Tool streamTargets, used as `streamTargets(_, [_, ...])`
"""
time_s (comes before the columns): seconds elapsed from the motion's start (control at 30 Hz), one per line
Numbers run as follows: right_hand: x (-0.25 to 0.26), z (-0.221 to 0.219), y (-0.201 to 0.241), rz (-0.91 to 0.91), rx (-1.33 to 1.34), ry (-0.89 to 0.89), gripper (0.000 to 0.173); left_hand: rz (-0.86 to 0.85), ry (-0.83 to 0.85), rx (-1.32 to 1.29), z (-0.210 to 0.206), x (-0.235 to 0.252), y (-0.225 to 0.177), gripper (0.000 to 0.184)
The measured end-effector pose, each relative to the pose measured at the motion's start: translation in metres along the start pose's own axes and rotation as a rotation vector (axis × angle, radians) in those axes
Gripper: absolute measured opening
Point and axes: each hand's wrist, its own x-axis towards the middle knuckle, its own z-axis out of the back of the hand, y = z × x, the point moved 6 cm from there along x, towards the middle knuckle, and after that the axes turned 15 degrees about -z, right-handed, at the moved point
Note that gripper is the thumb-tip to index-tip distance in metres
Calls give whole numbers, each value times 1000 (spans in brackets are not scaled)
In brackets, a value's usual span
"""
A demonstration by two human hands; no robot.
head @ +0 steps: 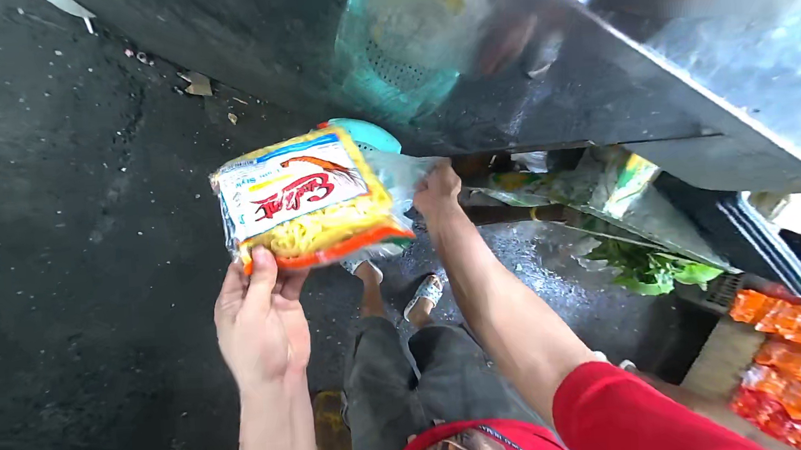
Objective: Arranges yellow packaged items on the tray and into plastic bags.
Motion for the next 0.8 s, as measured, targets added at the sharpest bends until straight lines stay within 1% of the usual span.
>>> streamTargets(0.07, [9,-3,6,42,-49,14,35,-88,150,-28,5,-12,-33,21])
streamTargets(0.1, [11,-5,11,53,-23,44,35,-136,223,-16,11,-17,-48,19])
streamTargets(0.13, [10,-10,18,63,35,72,30,-187,291,15,19,-20,-62,17])
streamTargets(0.17, [7,-15,26,66,113,113,28,-238,342,70,26,-23,-75,16])
streamTargets(0.23, [-6,-20,46,95,219,190,33,-294,424,170,39,-31,-95,13])
streamTargets(0.33, [-21,-11,64,160,341,302,37,-242,444,290,46,-46,-102,17])
streamTargets(0.4, [-12,0,61,178,417,364,38,-213,379,398,56,-54,-91,19])
streamTargets(0.43, [-2,5,58,179,411,405,38,-210,325,458,61,-57,-82,19])
streamTargets(0.5, [19,13,52,175,274,453,32,-186,213,567,69,-62,-65,21])
streamTargets(0.53, [26,16,52,172,173,436,27,-164,175,608,72,-65,-56,20])
streamTargets(0.6, [31,22,56,194,-85,351,27,-133,149,643,78,-73,-41,17])
streamTargets(0.63, [29,26,59,211,-231,307,30,-126,150,647,79,-78,-36,17])
streamTargets(0.7, [23,41,70,302,-495,217,46,-95,150,641,74,-93,-31,18])
streamTargets(0.73, [20,52,75,362,-558,196,51,-78,137,623,67,-104,-31,19])
streamTargets(0.77, [16,65,77,390,-565,208,53,-65,129,603,58,-116,-32,20])
streamTargets(0.8, [11,80,75,376,-538,260,53,-54,136,585,46,-130,-35,20])
